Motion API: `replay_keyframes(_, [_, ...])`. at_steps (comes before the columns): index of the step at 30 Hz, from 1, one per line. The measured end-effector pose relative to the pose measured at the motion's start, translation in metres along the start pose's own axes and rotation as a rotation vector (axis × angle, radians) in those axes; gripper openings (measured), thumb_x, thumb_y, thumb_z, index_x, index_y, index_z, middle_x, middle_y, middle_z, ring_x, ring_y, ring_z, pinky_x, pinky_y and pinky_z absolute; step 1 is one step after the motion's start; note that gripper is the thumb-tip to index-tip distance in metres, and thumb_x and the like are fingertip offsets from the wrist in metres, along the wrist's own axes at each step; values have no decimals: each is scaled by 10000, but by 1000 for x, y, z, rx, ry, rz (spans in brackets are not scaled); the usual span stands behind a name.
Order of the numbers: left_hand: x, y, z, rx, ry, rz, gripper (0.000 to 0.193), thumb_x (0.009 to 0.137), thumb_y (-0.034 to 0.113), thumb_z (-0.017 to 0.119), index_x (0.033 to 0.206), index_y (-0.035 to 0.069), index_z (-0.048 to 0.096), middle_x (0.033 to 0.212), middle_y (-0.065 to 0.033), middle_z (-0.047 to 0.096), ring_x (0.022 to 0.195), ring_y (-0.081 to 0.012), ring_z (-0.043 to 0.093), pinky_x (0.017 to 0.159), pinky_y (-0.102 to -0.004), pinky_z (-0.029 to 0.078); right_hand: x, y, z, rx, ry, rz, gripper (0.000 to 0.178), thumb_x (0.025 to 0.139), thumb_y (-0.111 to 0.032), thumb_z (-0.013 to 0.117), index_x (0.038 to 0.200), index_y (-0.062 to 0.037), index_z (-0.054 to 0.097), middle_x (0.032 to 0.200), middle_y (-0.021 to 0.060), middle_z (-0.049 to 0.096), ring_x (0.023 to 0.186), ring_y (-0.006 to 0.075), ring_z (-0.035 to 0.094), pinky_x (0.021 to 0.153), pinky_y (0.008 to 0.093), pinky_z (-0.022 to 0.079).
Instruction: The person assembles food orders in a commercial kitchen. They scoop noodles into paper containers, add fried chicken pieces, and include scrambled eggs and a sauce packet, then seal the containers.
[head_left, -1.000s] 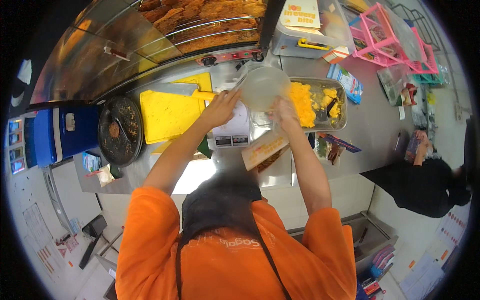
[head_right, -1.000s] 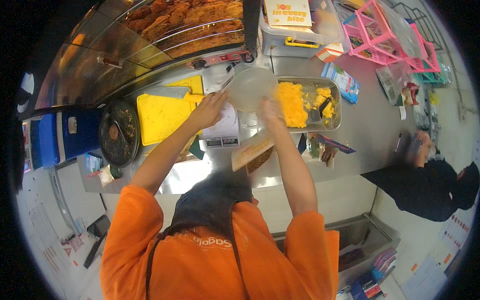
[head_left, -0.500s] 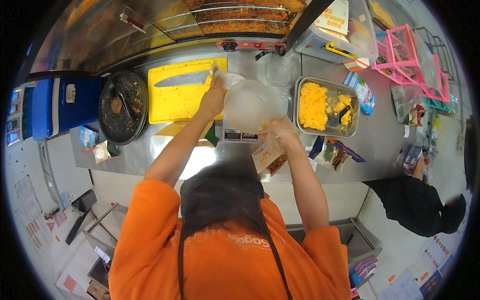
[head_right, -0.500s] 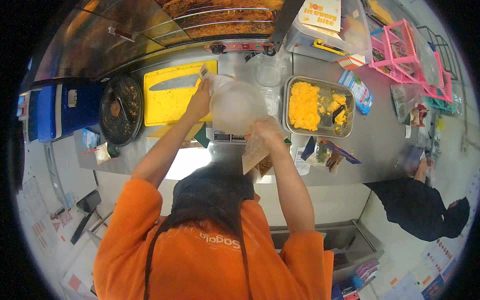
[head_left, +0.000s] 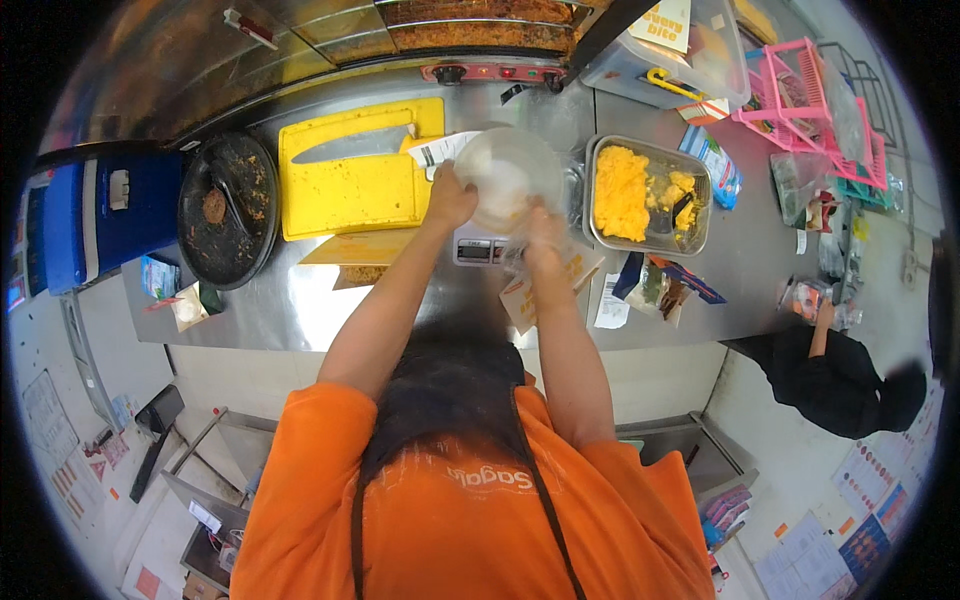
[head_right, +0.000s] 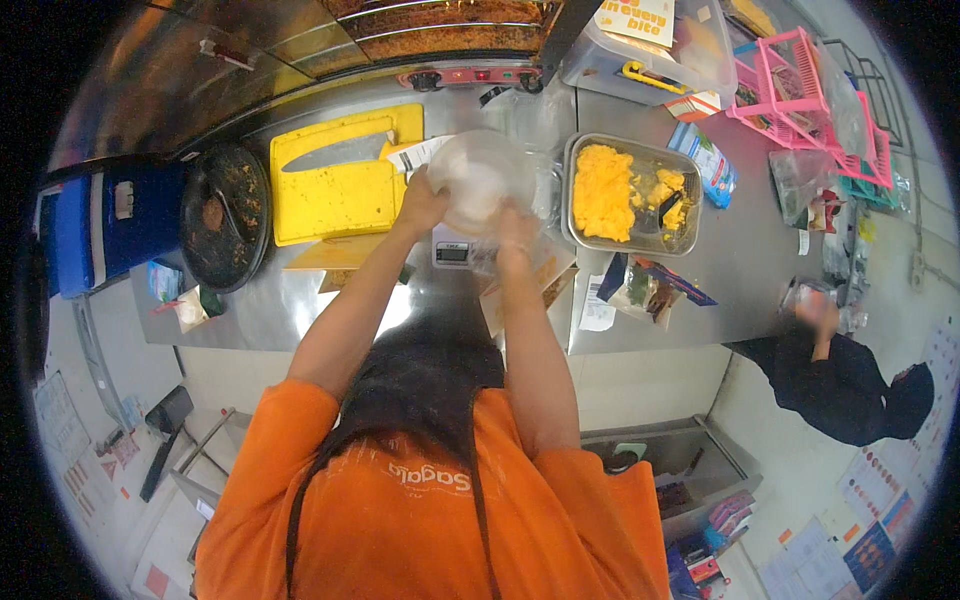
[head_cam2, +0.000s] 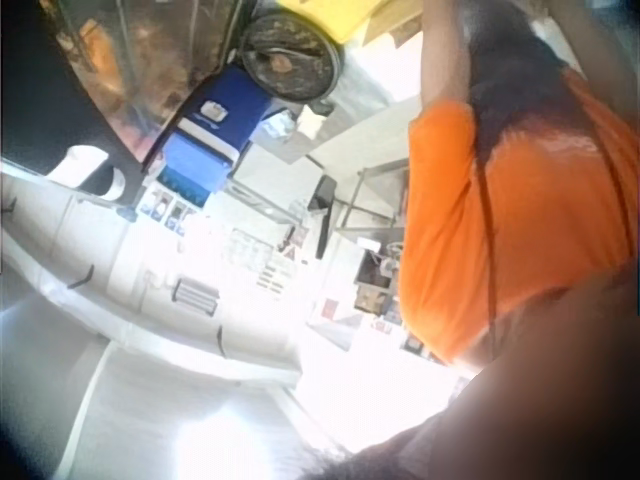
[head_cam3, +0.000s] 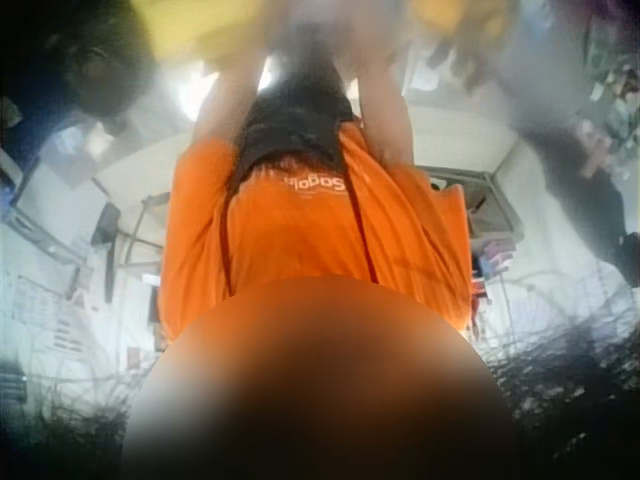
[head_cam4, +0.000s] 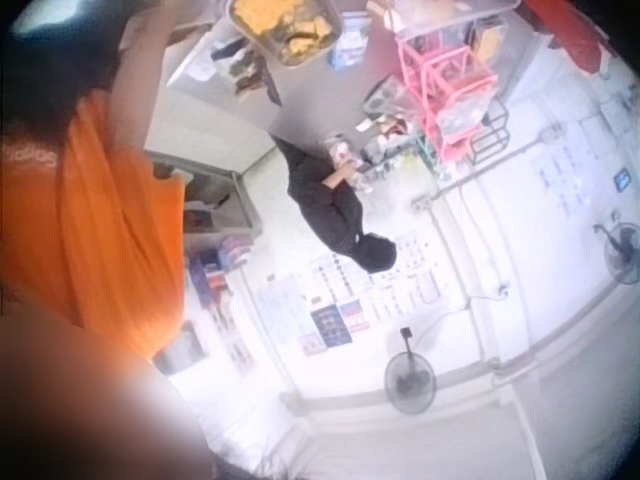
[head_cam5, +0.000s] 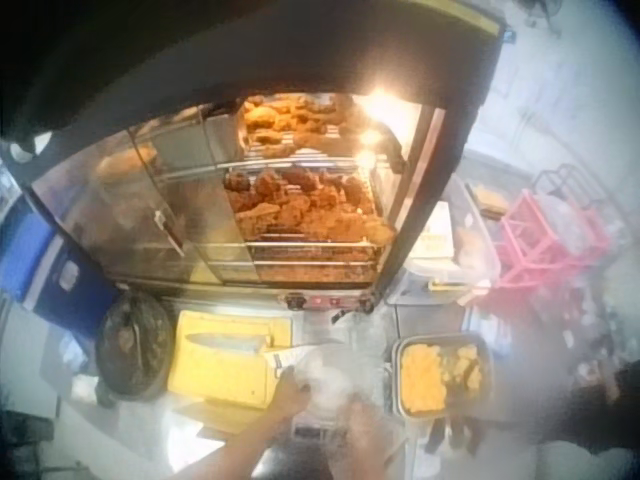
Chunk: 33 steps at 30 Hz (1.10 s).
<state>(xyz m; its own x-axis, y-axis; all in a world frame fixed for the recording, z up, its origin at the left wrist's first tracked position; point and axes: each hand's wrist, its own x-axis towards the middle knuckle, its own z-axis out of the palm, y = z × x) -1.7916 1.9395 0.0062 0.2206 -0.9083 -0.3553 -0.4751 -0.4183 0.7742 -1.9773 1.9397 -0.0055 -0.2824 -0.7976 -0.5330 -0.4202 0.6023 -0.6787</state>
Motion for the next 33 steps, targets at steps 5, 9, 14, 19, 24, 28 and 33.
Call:
replay_keyframes(5, [36, 2, 32, -57, -19, -82, 485, 820, 145, 605, 1206, -115, 467, 1280, -356, 497, 1227, -474, 481, 1072, -483, 400, 59, -2, -28, 259, -33, 188, 600, 878, -324, 652, 1274, 119, 571, 1183, 192, 663, 1031, 251, 643, 918, 363, 484])
replay_keyframes(9, [53, 6, 31, -79, -66, -58, 513, 814, 183, 629, 1203, -117, 482, 1274, -357, 508, 1234, -462, 492, 1071, -480, 405, 48, -11, -42, 69, -24, -42, 604, 906, -428, 619, 1255, 64, 607, 1221, 229, 639, 1142, 304, 602, 964, 404, 459])
replay_keyframes(14, [41, 2, 10, 60, -80, 3, 479, 871, 185, 637, 1247, -93, 535, 1076, -258, 677, 812, -314, 727, 688, -383, 605, -2, -25, -80, -708, -468, -23, 608, 939, -515, 532, 1320, -45, 589, 1409, 247, 517, 1286, 400, 509, 1086, 450, 382])
replay_keyframes(19, [29, 0, -2, 133, -47, 65, 406, 873, 160, 625, 1204, -72, 586, 1065, -240, 685, 817, -308, 731, 698, -386, 610, -27, -19, -67, -717, -437, -102, 635, 938, -485, 549, 1365, -15, 526, 1440, 240, 487, 1324, 399, 476, 1103, 442, 371])
replay_keyframes(24, [38, 3, 6, -238, -23, -42, 431, 818, 152, 673, 1141, -113, 565, 1104, -295, 642, 900, -385, 690, 804, -411, 577, -43, 22, -26, -287, -28, 56, 627, 888, -498, 641, 1242, 19, 619, 1286, 291, 591, 1209, 403, 568, 1031, 401, 436])
replay_keyframes(28, [45, 4, 15, -230, -126, -42, 504, 788, 174, 718, 1151, -123, 533, 1188, -326, 583, 1073, -438, 621, 968, -456, 504, -43, 37, -12, -567, -40, 44, 707, 840, -517, 693, 1217, 73, 592, 1274, 280, 596, 1195, 408, 572, 1017, 414, 448])
replay_keyframes(33, [29, -6, 31, 84, 43, 160, 567, 833, 218, 713, 1288, -50, 505, 1292, -299, 552, 1060, -368, 649, 829, -428, 553, -50, 34, 5, -581, 160, -147, 580, 807, -399, 757, 1079, 84, 584, 1115, 261, 639, 1097, 418, 607, 978, 425, 470])
